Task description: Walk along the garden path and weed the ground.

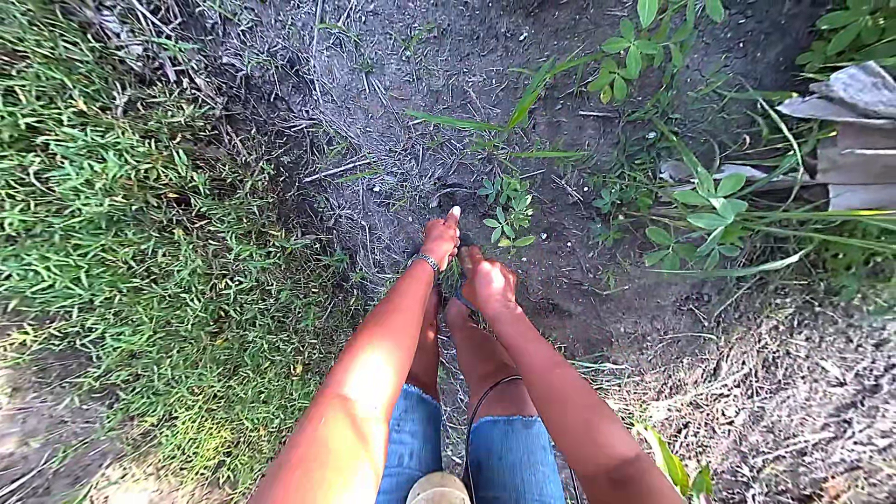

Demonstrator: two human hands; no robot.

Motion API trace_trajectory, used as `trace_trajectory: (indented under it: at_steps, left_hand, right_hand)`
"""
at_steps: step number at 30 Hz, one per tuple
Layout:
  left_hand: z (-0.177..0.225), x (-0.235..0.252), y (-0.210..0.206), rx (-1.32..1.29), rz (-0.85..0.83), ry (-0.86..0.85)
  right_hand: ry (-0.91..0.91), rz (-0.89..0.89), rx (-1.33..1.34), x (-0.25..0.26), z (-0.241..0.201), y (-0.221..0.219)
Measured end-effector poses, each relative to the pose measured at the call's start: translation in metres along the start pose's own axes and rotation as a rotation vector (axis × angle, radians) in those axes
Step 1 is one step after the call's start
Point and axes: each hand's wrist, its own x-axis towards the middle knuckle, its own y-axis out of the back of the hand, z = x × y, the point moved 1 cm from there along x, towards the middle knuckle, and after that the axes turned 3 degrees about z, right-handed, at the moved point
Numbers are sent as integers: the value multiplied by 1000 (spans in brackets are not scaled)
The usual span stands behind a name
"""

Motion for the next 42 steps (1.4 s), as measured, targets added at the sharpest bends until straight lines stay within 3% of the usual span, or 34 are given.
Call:
trace_trajectory:
  at_steps: [6,11,14,20,22,25,27,29,32,35,37,39,42]
  left_hand:
    - [-32,-25,24,14,-15,-50]
    - [-99,-41,80,-101,44,63]
    - [-132,-56,98,-178,73,130]
    - [-162,-75,103,-322,57,194]
    - [-167,-74,103,-459,32,173]
    - [-167,-70,109,-671,1,95]
    - [-164,-67,114,-763,-13,28]
    - [-160,-62,121,-818,-46,-54]
    - [-157,-52,133,-828,-106,-191]
    - [-155,-40,144,-795,-160,-293]
    - [-154,-32,155,-749,-184,-337]
    - [-161,-30,150,-757,-213,-313]
    - [-159,-18,149,-789,-230,-262]
  right_hand:
    - [31,76,100,-21,35,6]
    - [99,235,282,-86,74,43]
    - [149,324,467,-79,82,48]
    - [-47,189,21,-21,54,24]
    - [17,273,3,-33,58,30]
    - [266,405,102,-64,65,37]
    - [371,374,222,-72,61,36]
    - [382,252,343,-59,39,31]
    - [295,81,396,13,-19,-4]
    - [187,37,298,97,-79,-59]
    - [189,16,254,105,-108,-75]
    - [183,-4,237,101,-105,-74]
    - [135,-90,327,123,-105,-33]
